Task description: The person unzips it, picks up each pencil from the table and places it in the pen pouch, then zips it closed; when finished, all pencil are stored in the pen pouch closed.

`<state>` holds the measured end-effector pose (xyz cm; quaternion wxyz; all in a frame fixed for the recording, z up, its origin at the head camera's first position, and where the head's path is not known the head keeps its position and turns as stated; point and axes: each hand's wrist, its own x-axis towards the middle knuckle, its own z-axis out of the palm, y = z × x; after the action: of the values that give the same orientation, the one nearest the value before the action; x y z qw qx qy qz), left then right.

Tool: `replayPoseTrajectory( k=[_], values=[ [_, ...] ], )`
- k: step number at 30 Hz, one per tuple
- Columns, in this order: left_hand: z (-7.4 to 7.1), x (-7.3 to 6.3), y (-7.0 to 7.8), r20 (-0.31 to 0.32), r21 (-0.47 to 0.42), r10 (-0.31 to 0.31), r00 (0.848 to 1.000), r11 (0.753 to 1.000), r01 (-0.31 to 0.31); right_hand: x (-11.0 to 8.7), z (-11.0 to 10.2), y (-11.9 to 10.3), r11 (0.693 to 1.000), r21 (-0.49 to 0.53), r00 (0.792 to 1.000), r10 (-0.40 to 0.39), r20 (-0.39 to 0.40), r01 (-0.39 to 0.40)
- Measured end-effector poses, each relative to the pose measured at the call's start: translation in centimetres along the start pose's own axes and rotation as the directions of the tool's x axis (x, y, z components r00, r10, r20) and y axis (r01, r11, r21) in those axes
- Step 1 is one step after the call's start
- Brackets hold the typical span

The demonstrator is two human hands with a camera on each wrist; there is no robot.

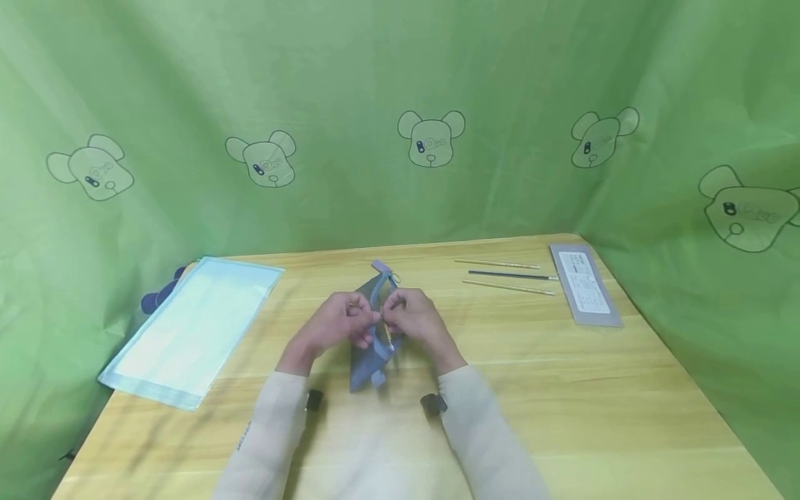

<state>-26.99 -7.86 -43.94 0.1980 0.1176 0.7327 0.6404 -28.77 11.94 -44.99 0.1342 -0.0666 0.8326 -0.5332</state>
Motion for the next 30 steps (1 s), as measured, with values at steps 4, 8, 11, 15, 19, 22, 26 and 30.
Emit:
replayPoseTrajectory(
  k=[4, 8, 11, 15, 19, 22, 26, 30],
  values=[
    [-0.1, 0.1, 0.0, -0.088, -0.11, 0.005, 0.996, 0.994, -0.015, -0.1, 0.7, -0.7, 0.969, -0.241, 0.995, -0.076, -0.072, 0.057],
    [-0.5, 0.2, 0.1, -0.149, -0.129, -0.005, 0.989, 0.991, -0.015, -0.7, 0.6, -1.5, 0.953, -0.285, 0.992, -0.115, -0.041, 0.099],
    [-0.8, 0.0, 0.2, -0.161, -0.096, -0.017, 0.987, 0.995, 0.001, -1.0, -0.3, -1.7, 0.97, -0.218, 0.993, -0.118, -0.024, 0.11],
    [-1.3, -0.3, 0.2, -0.143, -0.044, -0.036, 0.989, 0.999, 0.03, -0.9, -2.6, -1.1, 0.983, -0.128, 0.991, -0.132, -0.009, 0.129],
    [-1.7, -0.6, 0.2, -0.129, -0.003, -0.058, 0.99, 0.998, 0.058, -0.9, -5.7, 0.2, 0.979, -0.145, 0.988, -0.148, -0.039, 0.141],
    [-1.9, -0.8, 0.2, -0.131, 0.028, -0.063, 0.989, 0.997, 0.067, -1.2, -8.3, 1.4, 0.969, -0.217, 0.986, -0.137, -0.091, 0.115],
    [-2.1, -1.0, 0.2, -0.139, 0.074, -0.056, 0.989, 0.995, 0.067, -1.7, -11.8, 3.5, 0.947, -0.317, 0.984, -0.1, -0.146, 0.049],
    [-2.2, -1.0, 0.2, -0.136, 0.112, -0.046, 0.99, 0.992, 0.061, -2.0, -15.2, 6.2, 0.909, -0.413, 0.985, -0.026, -0.169, -0.047]
  ],
)
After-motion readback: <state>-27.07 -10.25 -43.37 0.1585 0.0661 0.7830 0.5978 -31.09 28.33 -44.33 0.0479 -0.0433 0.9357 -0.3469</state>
